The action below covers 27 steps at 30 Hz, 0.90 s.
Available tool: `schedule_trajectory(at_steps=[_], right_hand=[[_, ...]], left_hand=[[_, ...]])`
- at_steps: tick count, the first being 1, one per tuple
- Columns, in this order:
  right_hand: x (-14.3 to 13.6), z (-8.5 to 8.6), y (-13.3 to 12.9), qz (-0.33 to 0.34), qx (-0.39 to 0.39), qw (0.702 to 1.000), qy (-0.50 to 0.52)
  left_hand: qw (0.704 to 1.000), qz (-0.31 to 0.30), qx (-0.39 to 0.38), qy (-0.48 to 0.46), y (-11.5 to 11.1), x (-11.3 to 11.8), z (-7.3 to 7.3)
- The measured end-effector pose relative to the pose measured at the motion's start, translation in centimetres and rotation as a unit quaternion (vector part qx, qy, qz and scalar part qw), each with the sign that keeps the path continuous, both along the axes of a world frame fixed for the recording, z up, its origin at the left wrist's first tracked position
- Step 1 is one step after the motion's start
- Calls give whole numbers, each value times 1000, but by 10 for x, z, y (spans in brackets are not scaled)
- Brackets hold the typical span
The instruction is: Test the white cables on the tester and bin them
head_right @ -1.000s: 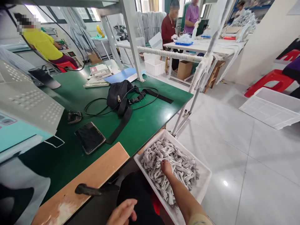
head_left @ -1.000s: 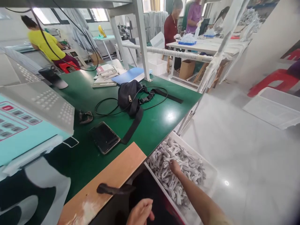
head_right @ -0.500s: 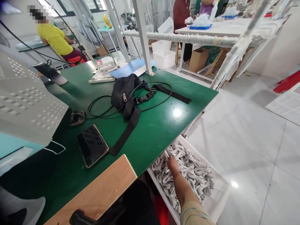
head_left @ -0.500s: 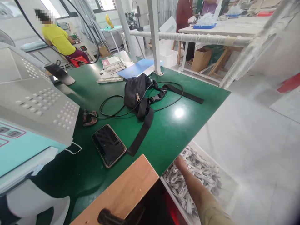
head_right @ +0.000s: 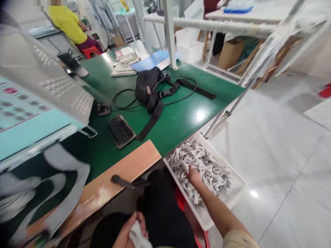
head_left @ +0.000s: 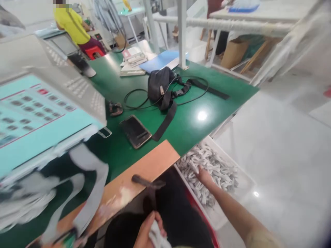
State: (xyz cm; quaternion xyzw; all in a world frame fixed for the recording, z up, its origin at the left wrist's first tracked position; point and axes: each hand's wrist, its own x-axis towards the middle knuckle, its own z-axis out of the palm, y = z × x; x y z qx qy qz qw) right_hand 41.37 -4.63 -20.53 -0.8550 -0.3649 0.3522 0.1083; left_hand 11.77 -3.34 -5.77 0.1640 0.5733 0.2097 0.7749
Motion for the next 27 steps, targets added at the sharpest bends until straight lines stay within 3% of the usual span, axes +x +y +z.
schedule_trajectory(at_steps=[4, 6, 8, 10, 12, 14, 16, 18, 20, 22, 24, 27], right_hand=[[-40, 70, -24, 60, 94, 992, 52], [-75, 112, -38, 98, 178, 966, 159], [-116, 149, -53, 112, 219, 914, 323], [-155, 173, -65, 110, 196, 841, 492], [-187, 187, -72, 85, 132, 756, 635], [-210, 196, -71, 45, 77, 679, 729], [-225, 206, -66, 7, 70, 637, 767], [-234, 217, -58, -23, 101, 639, 762], [-239, 229, -50, -29, 155, 662, 733], [-242, 237, -44, 3, 216, 689, 692], [-244, 243, -41, 56, 278, 728, 624], [-251, 247, -39, 165, 331, 803, 467]], left_hand=[[994, 78, -40, -62, -11, -5, 20], [991, 98, -32, -87, -11, -10, 28], [988, 106, -6, -114, -14, -17, 39], [982, 115, 58, -137, -19, -24, 57], [964, 129, 178, -147, -25, -31, 78], [928, 120, 326, -136, -33, -39, 101], [885, 54, 451, -98, -42, -49, 121], [848, -47, 527, -46, -48, -61, 135], [818, -114, 564, 7, -52, -76, 144], [799, -118, 585, 76, -52, -94, 146], [794, -84, 578, 167, -50, -110, 142], [830, -80, 501, 231, -47, -125, 130]])
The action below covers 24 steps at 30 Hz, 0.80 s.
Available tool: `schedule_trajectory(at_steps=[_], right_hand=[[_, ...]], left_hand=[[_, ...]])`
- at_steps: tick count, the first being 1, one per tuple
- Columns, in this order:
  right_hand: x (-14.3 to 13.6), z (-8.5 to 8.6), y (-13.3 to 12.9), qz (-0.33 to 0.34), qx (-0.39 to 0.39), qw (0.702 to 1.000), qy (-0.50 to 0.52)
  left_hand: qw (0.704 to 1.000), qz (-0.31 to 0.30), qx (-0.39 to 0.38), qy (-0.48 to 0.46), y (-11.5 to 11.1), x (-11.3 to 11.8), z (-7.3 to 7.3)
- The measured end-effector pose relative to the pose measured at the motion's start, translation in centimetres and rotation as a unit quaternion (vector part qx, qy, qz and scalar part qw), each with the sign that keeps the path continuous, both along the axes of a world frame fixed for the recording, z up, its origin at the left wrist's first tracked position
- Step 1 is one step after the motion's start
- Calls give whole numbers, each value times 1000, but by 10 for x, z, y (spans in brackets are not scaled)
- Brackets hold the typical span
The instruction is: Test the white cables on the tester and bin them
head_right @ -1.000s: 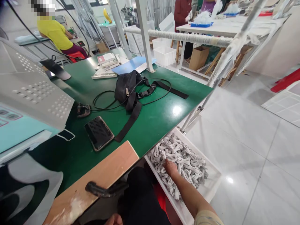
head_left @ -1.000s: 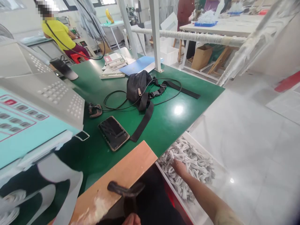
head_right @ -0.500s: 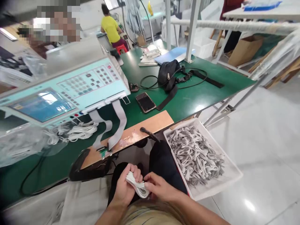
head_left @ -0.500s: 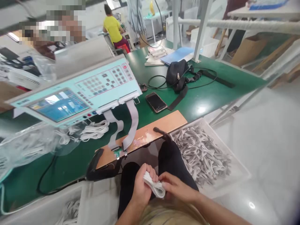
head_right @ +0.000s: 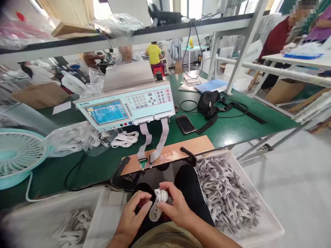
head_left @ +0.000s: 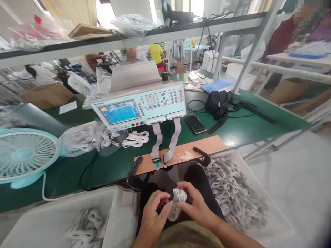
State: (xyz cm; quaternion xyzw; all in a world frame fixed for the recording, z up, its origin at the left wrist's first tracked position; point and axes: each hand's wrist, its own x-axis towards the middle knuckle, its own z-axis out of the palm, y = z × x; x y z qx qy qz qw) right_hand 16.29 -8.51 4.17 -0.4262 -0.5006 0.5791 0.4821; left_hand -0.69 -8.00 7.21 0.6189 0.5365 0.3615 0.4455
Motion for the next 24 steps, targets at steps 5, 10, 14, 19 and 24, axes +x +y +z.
schedule_trajectory(at_steps=[5, 10, 14, 19, 24], right_hand=[[-13, 2, 0, 33, 87, 980, -174], [-16, 9, 4, 49, 76, 981, -170], [-18, 11, 11, 49, 40, 994, -92], [-28, 4, 15, 122, -5, 990, -70], [-33, 8, 20, 189, 159, 942, -230]], left_hand=[[979, -23, -174, -100, 4, -5, -22], [973, -36, -138, -180, 10, -12, -31], [962, 15, -161, -222, 15, -13, -38], [956, 140, -118, -230, 20, -5, -44], [932, 192, -146, -271, 30, 1, -42]])
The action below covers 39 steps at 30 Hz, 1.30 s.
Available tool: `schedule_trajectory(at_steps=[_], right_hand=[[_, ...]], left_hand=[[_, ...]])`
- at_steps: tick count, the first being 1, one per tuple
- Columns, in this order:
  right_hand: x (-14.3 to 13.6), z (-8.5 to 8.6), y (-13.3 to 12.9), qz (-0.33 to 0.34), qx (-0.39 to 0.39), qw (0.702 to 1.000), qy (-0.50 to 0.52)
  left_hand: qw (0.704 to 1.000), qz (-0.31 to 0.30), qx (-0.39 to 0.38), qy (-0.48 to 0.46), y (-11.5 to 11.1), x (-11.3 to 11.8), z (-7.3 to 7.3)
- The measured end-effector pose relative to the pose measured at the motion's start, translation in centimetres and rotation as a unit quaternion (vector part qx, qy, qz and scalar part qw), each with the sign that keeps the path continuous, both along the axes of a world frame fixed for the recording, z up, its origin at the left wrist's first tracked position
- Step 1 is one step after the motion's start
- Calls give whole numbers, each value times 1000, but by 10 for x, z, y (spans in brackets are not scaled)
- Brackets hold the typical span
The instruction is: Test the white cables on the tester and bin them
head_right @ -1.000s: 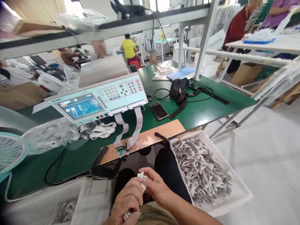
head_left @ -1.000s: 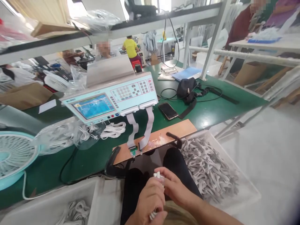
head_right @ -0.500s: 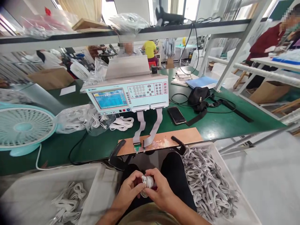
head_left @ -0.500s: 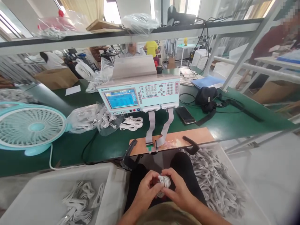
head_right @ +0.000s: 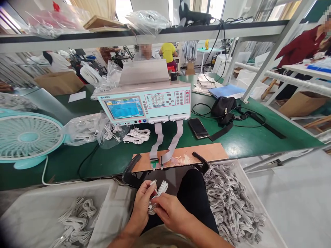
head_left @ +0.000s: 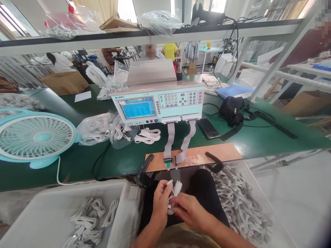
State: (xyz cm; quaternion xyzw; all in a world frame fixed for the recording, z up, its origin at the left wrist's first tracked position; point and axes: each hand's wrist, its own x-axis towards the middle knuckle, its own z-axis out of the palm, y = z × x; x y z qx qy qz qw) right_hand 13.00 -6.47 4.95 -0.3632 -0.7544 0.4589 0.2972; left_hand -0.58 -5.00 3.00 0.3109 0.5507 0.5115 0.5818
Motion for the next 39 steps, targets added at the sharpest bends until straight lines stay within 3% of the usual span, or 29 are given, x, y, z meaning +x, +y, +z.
schedule_trajectory(at_steps=[4, 6, 9, 13, 16, 20, 30, 35, 39], right_hand=[[-1, 8, 14, 43, 29, 991, -121], [-1, 9, 22, 35, 25, 990, -135], [0, 5, 36, -47, -2, 998, -38], [0, -15, 54, -181, -93, 969, 140], [-6, -33, 64, -213, -162, 944, 192], [-14, -41, 69, -244, -178, 932, 200], [-17, -32, 68, -288, -182, 914, 219], [-23, -19, 71, -295, -311, 854, 294], [-26, -14, 72, -289, -363, 815, 346]], left_hand=[[998, -11, -48, -42, 8, 4, 0], [995, -16, -60, -72, 11, 6, 2], [993, -12, -50, -109, 14, 8, 5], [999, -29, 20, -12, 21, 3, -3], [996, -58, 58, 44, 27, -3, -14], [993, -80, 56, 65, 32, -9, -19], [968, -162, 110, 159, 43, -28, -4], [964, -202, 104, 137, 53, -37, -7], [976, -182, 66, 101, 57, -36, -14]])
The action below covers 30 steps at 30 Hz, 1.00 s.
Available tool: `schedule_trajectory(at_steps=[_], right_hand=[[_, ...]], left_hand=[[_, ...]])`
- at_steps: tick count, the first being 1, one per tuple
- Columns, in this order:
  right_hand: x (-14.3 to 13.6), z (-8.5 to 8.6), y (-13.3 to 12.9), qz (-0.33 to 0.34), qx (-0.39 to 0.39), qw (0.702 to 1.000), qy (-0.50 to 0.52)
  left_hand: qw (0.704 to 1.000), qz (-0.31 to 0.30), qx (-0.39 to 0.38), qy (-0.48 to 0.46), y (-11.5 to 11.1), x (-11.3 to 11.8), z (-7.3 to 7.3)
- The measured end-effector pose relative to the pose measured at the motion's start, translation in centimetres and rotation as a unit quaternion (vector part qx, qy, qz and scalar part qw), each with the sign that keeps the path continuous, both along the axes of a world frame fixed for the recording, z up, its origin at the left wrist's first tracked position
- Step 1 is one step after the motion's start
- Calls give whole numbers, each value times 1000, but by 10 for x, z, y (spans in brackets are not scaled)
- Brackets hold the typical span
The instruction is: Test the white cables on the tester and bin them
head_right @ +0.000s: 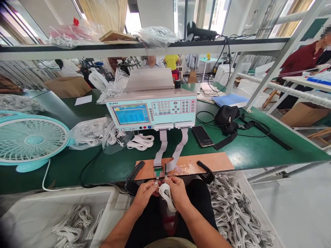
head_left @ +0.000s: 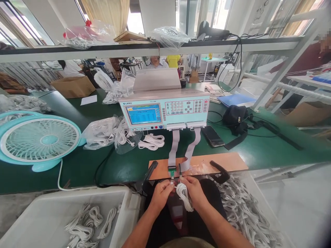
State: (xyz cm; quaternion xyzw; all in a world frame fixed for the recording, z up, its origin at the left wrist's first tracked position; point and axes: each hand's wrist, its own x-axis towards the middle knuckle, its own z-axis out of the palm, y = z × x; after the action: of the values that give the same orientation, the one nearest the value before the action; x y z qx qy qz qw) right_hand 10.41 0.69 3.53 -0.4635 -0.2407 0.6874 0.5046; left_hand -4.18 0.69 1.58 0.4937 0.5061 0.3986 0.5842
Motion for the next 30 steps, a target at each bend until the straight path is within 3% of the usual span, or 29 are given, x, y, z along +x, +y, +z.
schedule_trajectory(at_steps=[15, 19, 22, 24, 26, 28, 30], right_hand=[[2, -4, -1, 9, 27, 1000, 8], [2, -7, 1, 9, 32, 999, -1], [5, -10, -2, 13, 15, 1000, -20], [7, -14, 0, 6, -5, 999, -46], [9, -20, 6, -7, -16, 997, -80], [11, -24, 12, 3, -17, 995, -101], [14, -23, 11, 30, 7, 991, -129]], left_hand=[[989, 117, -29, -83, -9, 22, -2], [991, 128, 9, -32, -7, 28, -7], [993, 119, 12, 9, -15, 25, -1], [992, 127, 12, 19, -25, 9, 10], [989, 141, 36, 37, -37, -21, 21], [976, 179, 61, 106, -53, -67, 28], [941, 255, 29, 222, -75, -126, 23]])
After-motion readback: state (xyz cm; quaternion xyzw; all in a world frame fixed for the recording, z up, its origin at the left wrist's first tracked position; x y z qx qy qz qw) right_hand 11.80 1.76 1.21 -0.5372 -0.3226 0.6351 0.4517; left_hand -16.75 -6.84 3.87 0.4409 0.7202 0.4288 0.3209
